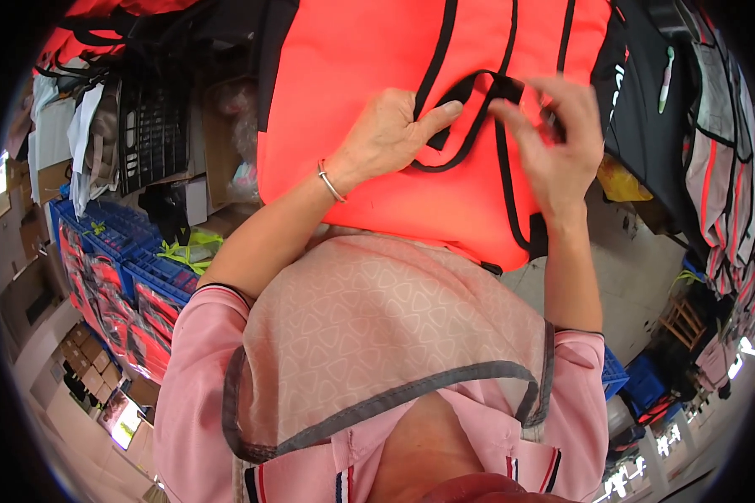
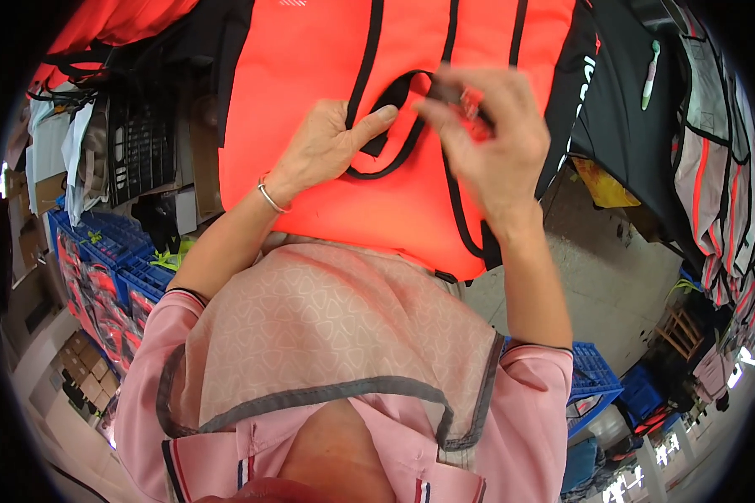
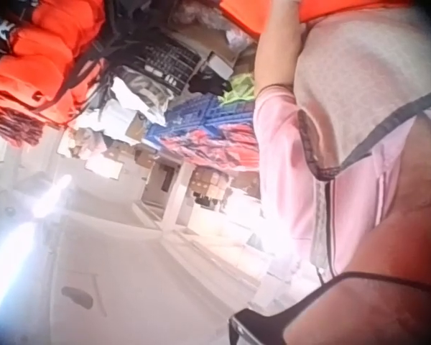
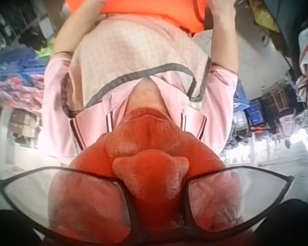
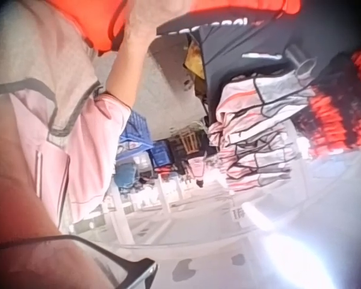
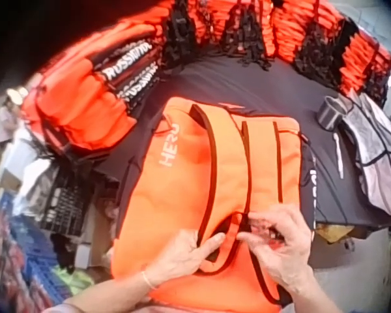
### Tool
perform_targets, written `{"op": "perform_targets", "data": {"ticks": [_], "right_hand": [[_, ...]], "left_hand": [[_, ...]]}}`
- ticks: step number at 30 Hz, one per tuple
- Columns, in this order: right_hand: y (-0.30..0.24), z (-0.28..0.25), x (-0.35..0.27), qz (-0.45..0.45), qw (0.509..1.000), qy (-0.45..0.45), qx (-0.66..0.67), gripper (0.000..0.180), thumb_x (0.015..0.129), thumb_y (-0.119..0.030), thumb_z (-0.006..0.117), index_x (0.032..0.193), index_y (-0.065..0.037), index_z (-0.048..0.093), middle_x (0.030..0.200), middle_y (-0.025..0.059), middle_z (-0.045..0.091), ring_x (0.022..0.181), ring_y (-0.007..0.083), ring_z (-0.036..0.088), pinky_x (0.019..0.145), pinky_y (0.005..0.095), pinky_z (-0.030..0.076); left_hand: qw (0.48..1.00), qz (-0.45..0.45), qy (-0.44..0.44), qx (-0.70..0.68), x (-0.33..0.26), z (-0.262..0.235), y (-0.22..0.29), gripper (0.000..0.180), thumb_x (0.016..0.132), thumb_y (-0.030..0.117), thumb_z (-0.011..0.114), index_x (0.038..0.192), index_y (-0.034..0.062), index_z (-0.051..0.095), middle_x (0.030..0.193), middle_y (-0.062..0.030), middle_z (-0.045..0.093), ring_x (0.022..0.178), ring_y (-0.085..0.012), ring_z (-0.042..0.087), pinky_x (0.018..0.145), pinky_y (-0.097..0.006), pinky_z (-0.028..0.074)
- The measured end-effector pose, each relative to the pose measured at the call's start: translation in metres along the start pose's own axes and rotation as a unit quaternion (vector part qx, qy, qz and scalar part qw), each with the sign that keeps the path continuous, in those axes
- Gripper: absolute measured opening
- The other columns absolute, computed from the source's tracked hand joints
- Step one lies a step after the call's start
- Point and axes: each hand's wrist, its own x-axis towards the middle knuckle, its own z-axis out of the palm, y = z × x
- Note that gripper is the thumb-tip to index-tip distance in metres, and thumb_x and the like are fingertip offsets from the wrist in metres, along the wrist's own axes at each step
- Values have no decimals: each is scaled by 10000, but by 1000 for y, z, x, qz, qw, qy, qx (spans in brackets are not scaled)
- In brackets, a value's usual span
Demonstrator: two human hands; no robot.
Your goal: Inspecting and preparing backpacks for packaging by checking seams, removing loose threads with snips, and cleaning surfaces with a brush.
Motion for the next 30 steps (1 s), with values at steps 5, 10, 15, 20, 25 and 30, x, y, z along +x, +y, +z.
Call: {"op": "perform_targets", "data": {"ticks": [5, 10, 15, 20, 25, 30], "right_hand": [[0, 8, -34, -87, 976, -197, 36, 381, 622, 53, 704, 977, -83, 709, 825, 25, 624, 681, 184, 646, 548, 317, 514], [-2, 12, -32, -93, 972, -215, 8, 334, 664, 75, 681, 967, -62, 709, 815, 37, 620, 675, 181, 659, 559, 312, 525], [-3, 19, -33, -162, 962, -216, -49, 174, 736, -41, 642, 908, -61, 653, 807, 29, 581, 651, 185, 631, 526, 317, 486], [-14, 32, -22, -177, 935, -293, -90, 145, 780, -42, 609, 921, -58, 583, 830, 74, 496, 707, 217, 610, 552, 357, 478], [-7, 30, -25, -44, 959, -277, 42, 226, 748, -16, 684, 957, -44, 603, 872, 76, 560, 771, 242, 632, 602, 361, 505], [-13, -4, -20, 34, 990, -135, 17, 407, 708, -91, 803, 1082, -42, 650, 956, 88, 659, 847, 234, 652, 733, 336, 530]], "left_hand": [[1000, 15, -13, -24, 10, 7, -11, 619, 905, 442, 633, 529, -9, 434, 458, -47, 330, 454, -102, 344, 421, -345, 310], [998, -32, -21, -40, 11, 5, -10, 643, 862, 465, 652, 511, -19, 414, 451, -66, 330, 451, -116, 335, 430, -371, 308], [987, -119, -85, -59, 13, -7, -3, 529, 881, 394, 673, 553, 12, 511, 508, -23, 454, 446, -84, 440, 390, -294, 339], [961, -176, -170, -130, 13, -18, 7, 455, 903, 338, 675, 568, 42, 588, 513, 24, 503, 439, -54, 496, 341, -229, 339], [956, -127, -173, -201, 17, -21, -2, 429, 843, 341, 733, 640, -21, 624, 546, -20, 517, 433, -111, 514, 360, -282, 446], [974, -110, -130, -149, 14, -13, -2, 438, 829, 382, 744, 596, 35, 613, 522, 22, 456, 456, -76, 407, 400, -278, 346]]}}
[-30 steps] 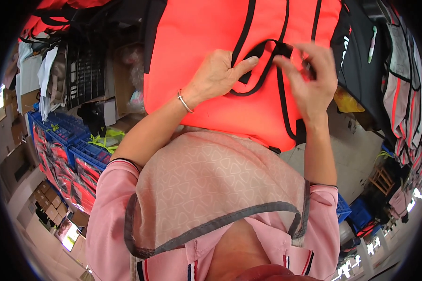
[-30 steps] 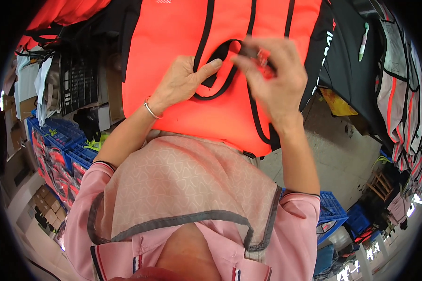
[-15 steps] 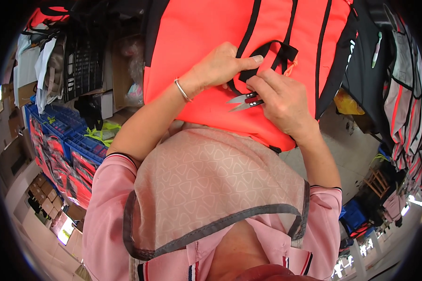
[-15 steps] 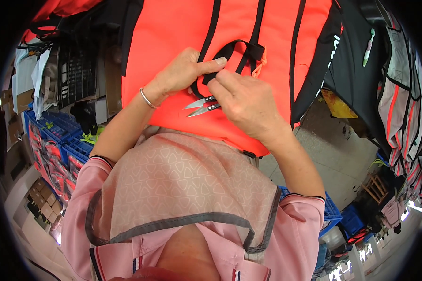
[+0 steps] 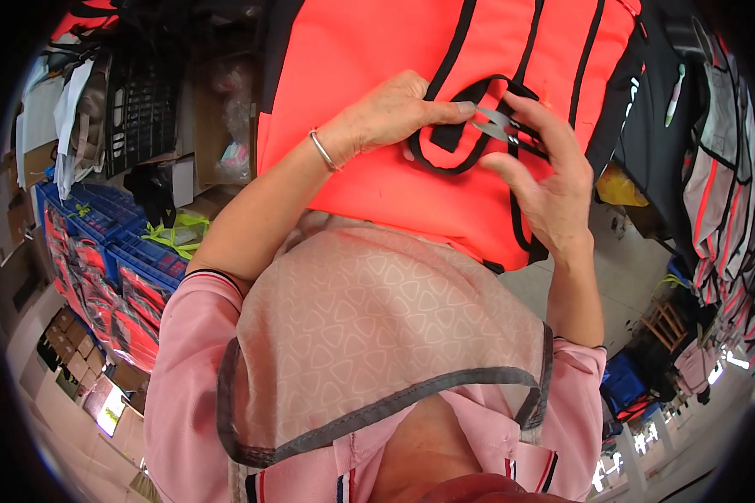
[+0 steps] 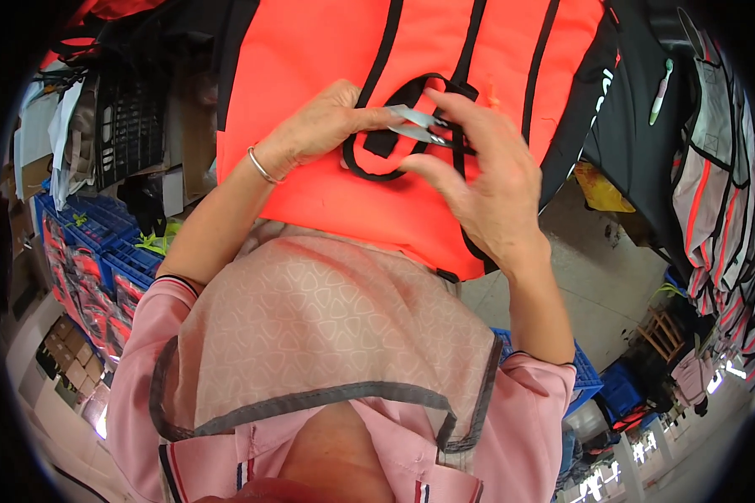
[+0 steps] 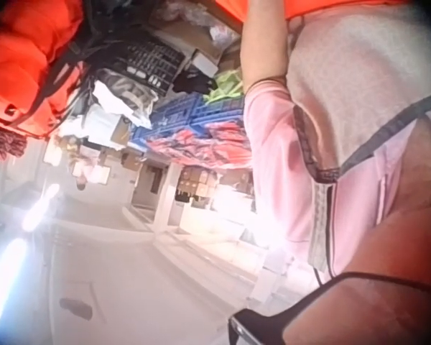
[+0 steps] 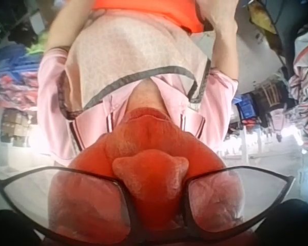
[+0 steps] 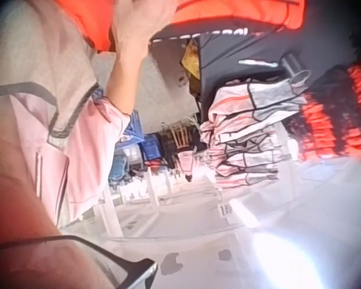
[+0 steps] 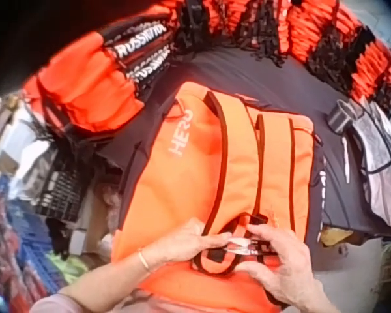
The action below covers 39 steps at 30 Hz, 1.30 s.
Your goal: Inspecting and preparing backpacks for packaging by checking seams, removing loose threads with snips, and cleaning surfaces with a brush.
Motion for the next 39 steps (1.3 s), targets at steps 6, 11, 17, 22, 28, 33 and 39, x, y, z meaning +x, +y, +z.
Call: {"op": "perform_targets", "data": {"ticks": [6, 11, 17, 22, 28, 33, 39], "right_hand": [[5, -9, -15, -74, 986, -16, -146, 297, 694, -169, 818, 942, -78, 683, 841, 30, 658, 708, 215, 576, 625, 340, 453], [4, -3, -4, -135, 972, -65, -183, 267, 706, -202, 802, 913, -90, 676, 797, 7, 616, 706, 201, 533, 627, 322, 427], [3, -7, 11, -214, 943, -126, -221, 168, 758, -191, 715, 872, -94, 640, 816, -12, 581, 732, 180, 514, 640, 326, 401], [7, -12, 29, -292, 915, -170, -222, 153, 722, -162, 658, 858, -99, 631, 812, -13, 572, 758, 175, 519, 665, 325, 401], [1, -9, 43, -359, 887, -202, -210, 142, 694, -145, 641, 824, -96, 613, 783, -13, 562, 771, 167, 531, 689, 309, 409], [1, -6, 44, -413, 854, -210, -237, 123, 682, -140, 632, 795, -102, 601, 762, -14, 565, 779, 157, 547, 697, 301, 419], [19, -10, 38, -217, 941, -247, -79, 168, 753, -165, 758, 833, -71, 643, 722, 26, 593, 709, 218, 545, 630, 336, 446]], "left_hand": [[998, -2, 30, 59, 4, 2, -8, 593, 804, 441, 751, 496, 61, 416, 503, 29, 357, 465, -76, 331, 419, -316, 274], [996, 8, 41, 73, 3, 3, -12, 615, 797, 471, 738, 499, 55, 397, 504, 13, 319, 470, -79, 328, 426, -319, 285], [992, 13, 17, 127, 1, 2, -4, 441, 877, 362, 693, 591, 57, 553, 523, 43, 429, 440, -57, 421, 388, -241, 336], [994, -31, -7, 104, -7, 2, 16, 512, 851, 400, 705, 564, 16, 524, 496, -7, 443, 420, -100, 478, 387, -277, 395], [993, -35, -25, 108, -2, 3, 4, 571, 850, 412, 693, 534, -21, 497, 472, -58, 470, 410, -166, 564, 380, -298, 445], [996, -35, -44, 63, -1, 1, 0, 547, 861, 390, 688, 548, -23, 512, 485, -73, 507, 412, -174, 576, 386, -293, 453], [995, -54, -47, 64, -2, 3, 5, 494, 858, 379, 699, 617, -36, 581, 527, -81, 567, 419, -162, 584, 402, -277, 469]]}}
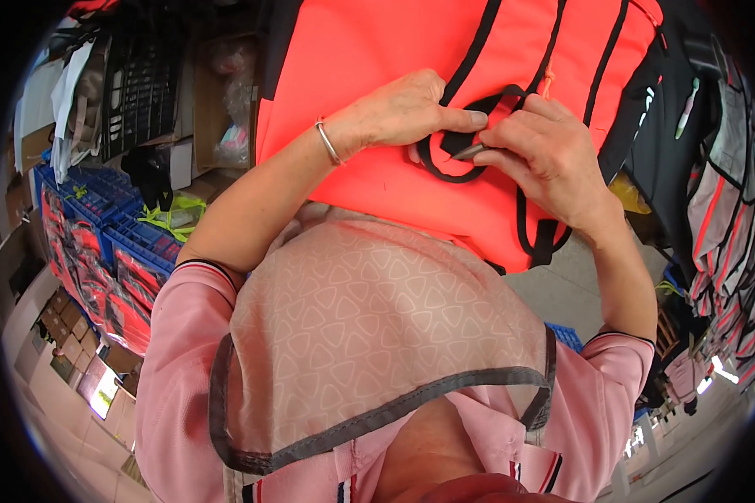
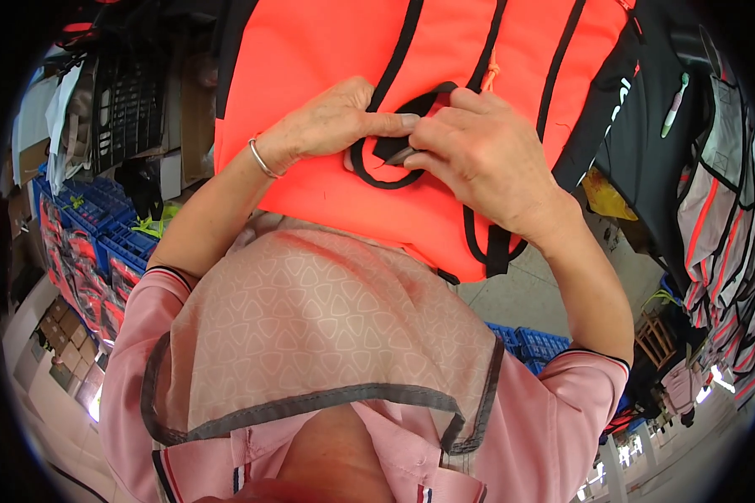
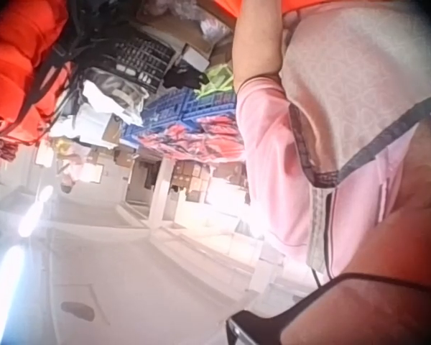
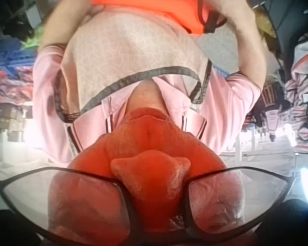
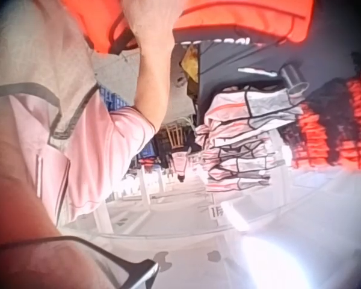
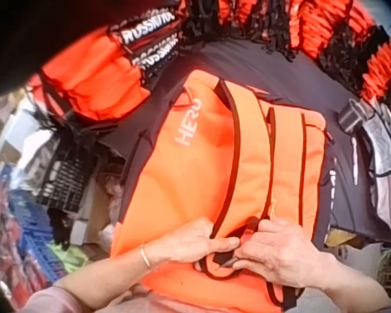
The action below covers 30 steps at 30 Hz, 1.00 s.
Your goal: Inspecting and preparing backpacks for packaging by checking seams, removing loose threads with snips, and cleaning surfaces with a brush.
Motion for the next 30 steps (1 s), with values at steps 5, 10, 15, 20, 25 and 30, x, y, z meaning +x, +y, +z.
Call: {"op": "perform_targets", "data": {"ticks": [5, 10, 15, 20, 25, 30], "right_hand": [[-3, -5, -9, 76, 994, 62, 51, 181, 717, -164, 785, 825, -73, 671, 723, 20, 606, 663, 214, 521, 585, 326, 441], [-9, -1, -9, 1, 996, 52, -79, 185, 735, -183, 761, 842, -76, 653, 778, 1, 617, 715, 185, 531, 618, 321, 431], [-10, 0, -5, -43, 991, 36, -122, 167, 719, -163, 720, 833, -74, 636, 775, -2, 595, 738, 175, 532, 642, 316, 428], [-11, -2, 0, -95, 982, 28, -159, 164, 677, -127, 673, 818, -61, 622, 768, 11, 577, 761, 172, 536, 662, 311, 427], [-14, -2, 7, -143, 971, 13, -189, 157, 684, -133, 637, 819, -53, 617, 770, 21, 569, 813, 178, 556, 691, 316, 434], [-1, 3, 0, -50, 996, -26, -67, 161, 724, -145, 701, 845, -58, 641, 765, 22, 608, 787, 189, 574, 684, 329, 447]], "left_hand": [[1000, 4, -5, -15, -1, 0, 2, 477, 847, 391, 709, 654, -34, 610, 561, -64, 580, 433, -146, 572, 409, -271, 473], [1000, -15, 5, 2, -3, 1, 7, 378, 860, 361, 712, 695, 26, 661, 565, 15, 539, 444, -66, 473, 391, -244, 399], [999, -4, 11, 34, -3, 2, 9, 410, 858, 346, 718, 614, 39, 600, 519, 24, 474, 431, -58, 434, 375, -247, 364], [999, -17, 12, 41, -1, 0, 9, 429, 861, 332, 719, 611, 7, 591, 511, 8, 453, 427, -67, 472, 366, -251, 402], [999, -22, 3, 24, 2, 0, 3, 513, 848, 401, 713, 605, -22, 554, 522, -66, 530, 409, -164, 568, 396, -290, 462], [1000, -12, -16, -21, 2, 1, 1, 481, 859, 384, 706, 632, -24, 586, 531, -54, 538, 419, -149, 561, 400, -278, 457]]}}
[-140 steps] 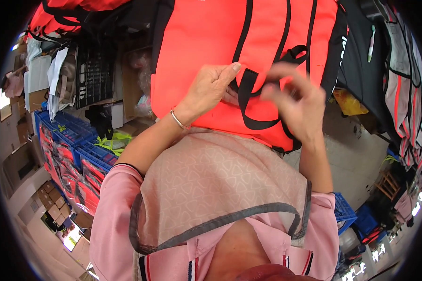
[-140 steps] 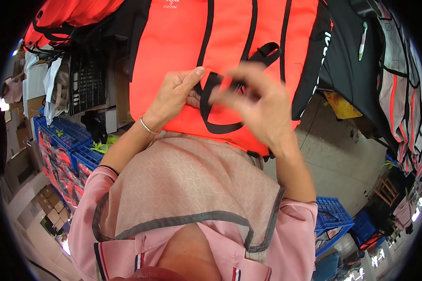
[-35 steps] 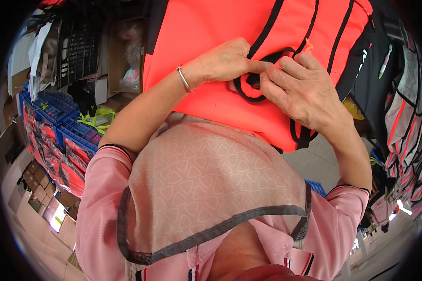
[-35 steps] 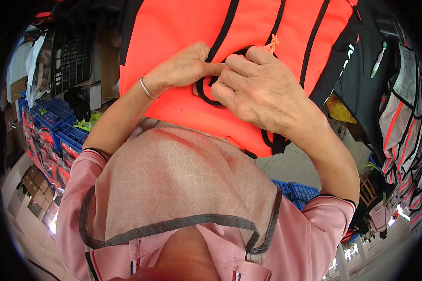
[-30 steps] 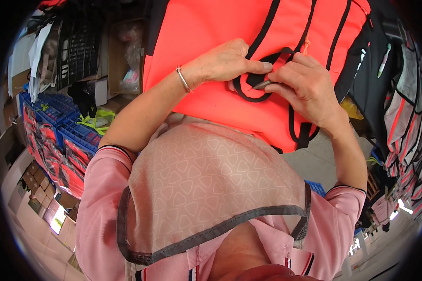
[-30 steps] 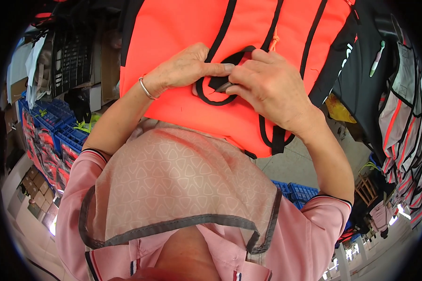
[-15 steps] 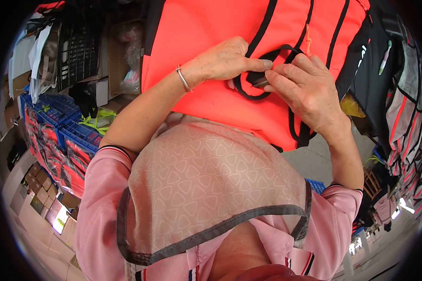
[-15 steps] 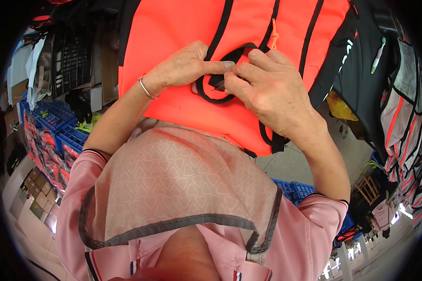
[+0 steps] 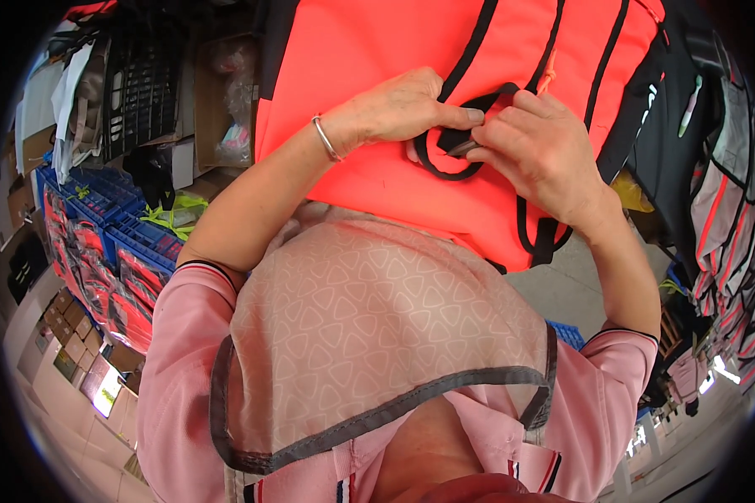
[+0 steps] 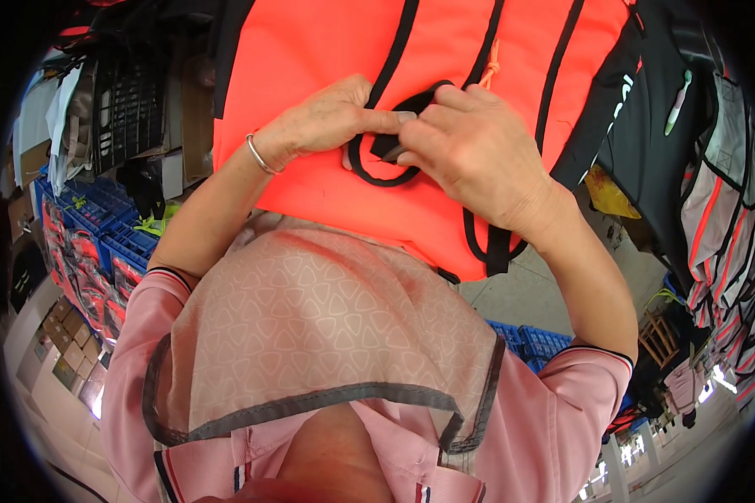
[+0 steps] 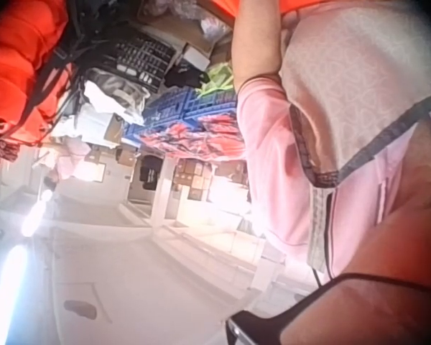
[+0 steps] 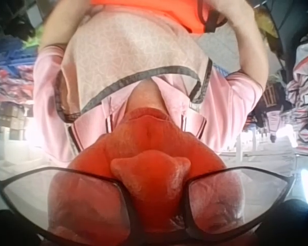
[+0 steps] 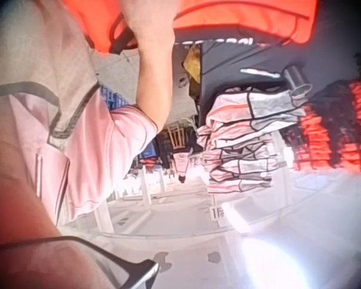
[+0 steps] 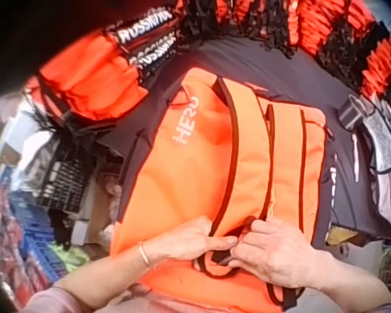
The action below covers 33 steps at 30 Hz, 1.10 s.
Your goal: Inspecting and preparing backpacks for packaging by checking seams, removing loose threads with snips, and cleaning surfaces with a brush.
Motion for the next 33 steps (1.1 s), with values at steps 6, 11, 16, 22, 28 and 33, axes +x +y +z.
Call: {"op": "perform_targets", "data": {"ticks": [6, 11, 16, 22, 28, 33], "right_hand": [[-7, -14, -13, 164, 942, -5, 293, 271, 736, -171, 810, 936, -42, 680, 809, 42, 671, 755, 201, 605, 664, 306, 483], [-25, -2, -14, 257, 917, 68, 296, 512, 660, -6, 778, 1144, -84, 629, 954, 67, 679, 857, 218, 662, 771, 321, 557], [-34, 19, -15, 191, 969, -4, 154, 455, 678, 105, 690, 1103, -57, 683, 829, 77, 684, 719, 188, 670, 696, 328, 545], [-18, -16, -27, 243, 896, 50, 368, 184, 764, 28, 728, 938, -27, 713, 803, 79, 706, 721, 154, 689, 638, 300, 528], [22, -48, -12, 371, 833, 306, 275, 154, 836, -7, 730, 986, 7, 697, 713, -19, 603, 669, 48, 531, 615, 195, 442], [57, -15, 45, 218, 904, 335, 155, 251, 829, -76, 744, 1076, -69, 699, 1011, 94, 621, 812, 169, 639, 694, 281, 514]], "left_hand": [[999, 0, 31, 18, -5, 3, -1, 431, 849, 397, 718, 654, 25, 623, 553, 39, 474, 470, -49, 410, 419, -276, 326], [996, 37, 9, 85, -1, -6, 8, 471, 866, 413, 690, 629, 15, 603, 545, 6, 492, 473, -72, 498, 430, -282, 424], [997, 50, 18, 50, 8, -3, -2, 610, 892, 500, 621, 571, -13, 548, 512, -30, 424, 453, -100, 485, 413, -330, 400], [991, 45, -19, 121, -18, 4, 3, 753, 928, 602, 503, 490, -6, 438, 435, -112, 457, 451, -198, 621, 425, -315, 463], [984, -47, -102, 142, -65, 20, 17, 728, 964, 554, 479, 553, -44, 529, 524, -146, 604, 520, -209, 672, 478, -304, 523], [874, 194, -126, 426, -58, -29, 22, 545, 976, 484, 479, 790, 6, 664, 634, -133, 643, 540, -232, 642, 553, -354, 524]]}}
